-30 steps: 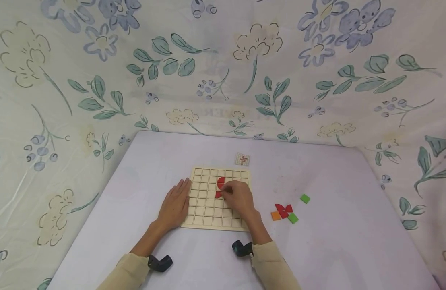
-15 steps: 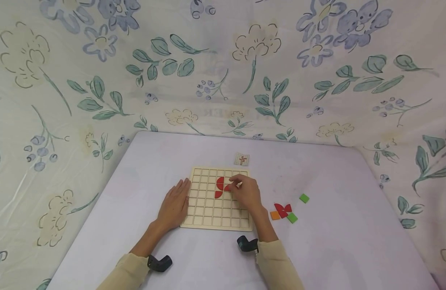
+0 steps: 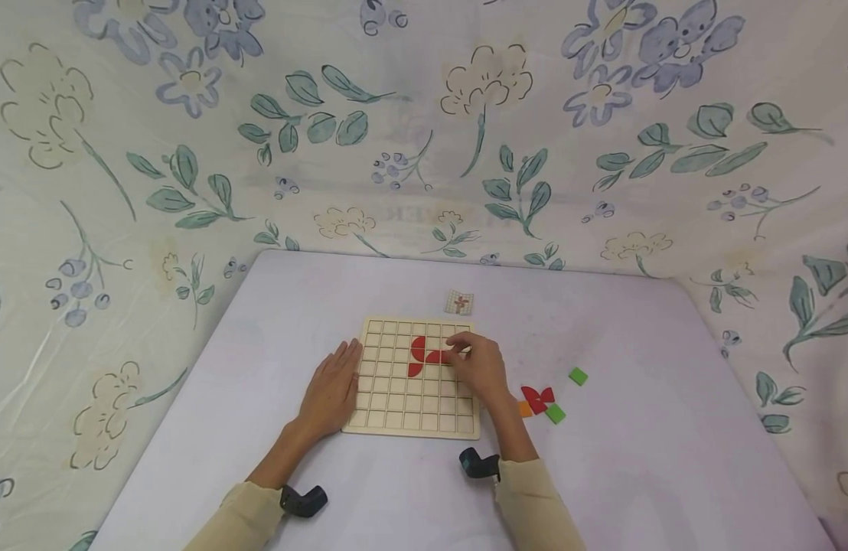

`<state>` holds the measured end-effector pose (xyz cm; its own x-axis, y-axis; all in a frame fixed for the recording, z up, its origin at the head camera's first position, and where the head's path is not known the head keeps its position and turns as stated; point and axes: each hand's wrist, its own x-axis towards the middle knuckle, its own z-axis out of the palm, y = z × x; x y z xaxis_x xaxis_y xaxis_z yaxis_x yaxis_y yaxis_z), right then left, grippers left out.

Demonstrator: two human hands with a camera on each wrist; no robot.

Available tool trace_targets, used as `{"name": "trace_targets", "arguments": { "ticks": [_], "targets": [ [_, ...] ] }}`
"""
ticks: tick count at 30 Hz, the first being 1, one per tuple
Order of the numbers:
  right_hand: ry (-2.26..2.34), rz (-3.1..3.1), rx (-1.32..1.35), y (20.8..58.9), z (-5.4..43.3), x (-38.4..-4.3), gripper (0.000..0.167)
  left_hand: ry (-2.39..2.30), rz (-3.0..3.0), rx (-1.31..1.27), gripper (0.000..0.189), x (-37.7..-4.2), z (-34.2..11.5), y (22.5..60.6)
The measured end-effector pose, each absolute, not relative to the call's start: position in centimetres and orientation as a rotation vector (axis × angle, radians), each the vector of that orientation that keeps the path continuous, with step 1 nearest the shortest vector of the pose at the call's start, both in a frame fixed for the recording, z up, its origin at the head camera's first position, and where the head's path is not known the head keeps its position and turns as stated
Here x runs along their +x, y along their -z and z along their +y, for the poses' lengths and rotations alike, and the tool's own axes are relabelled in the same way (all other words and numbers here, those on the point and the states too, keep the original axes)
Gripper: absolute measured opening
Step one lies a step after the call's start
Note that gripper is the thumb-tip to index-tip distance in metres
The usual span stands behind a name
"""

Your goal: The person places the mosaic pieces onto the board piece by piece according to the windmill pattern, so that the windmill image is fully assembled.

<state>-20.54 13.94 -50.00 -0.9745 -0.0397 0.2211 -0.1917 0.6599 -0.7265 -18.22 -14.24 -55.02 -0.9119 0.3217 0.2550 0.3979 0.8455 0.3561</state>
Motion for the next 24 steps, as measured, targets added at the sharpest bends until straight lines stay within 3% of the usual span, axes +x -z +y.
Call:
{"name": "trace_targets", "arguments": {
  "ticks": [24],
  "targets": [
    [-1.159, -2.727, 0.099, 50.3, 16.2, -19.8, 0.014, 0.597, -2.826, -0.57, 0.051, -18.3, -14.3, 55.1]
  ]
}}
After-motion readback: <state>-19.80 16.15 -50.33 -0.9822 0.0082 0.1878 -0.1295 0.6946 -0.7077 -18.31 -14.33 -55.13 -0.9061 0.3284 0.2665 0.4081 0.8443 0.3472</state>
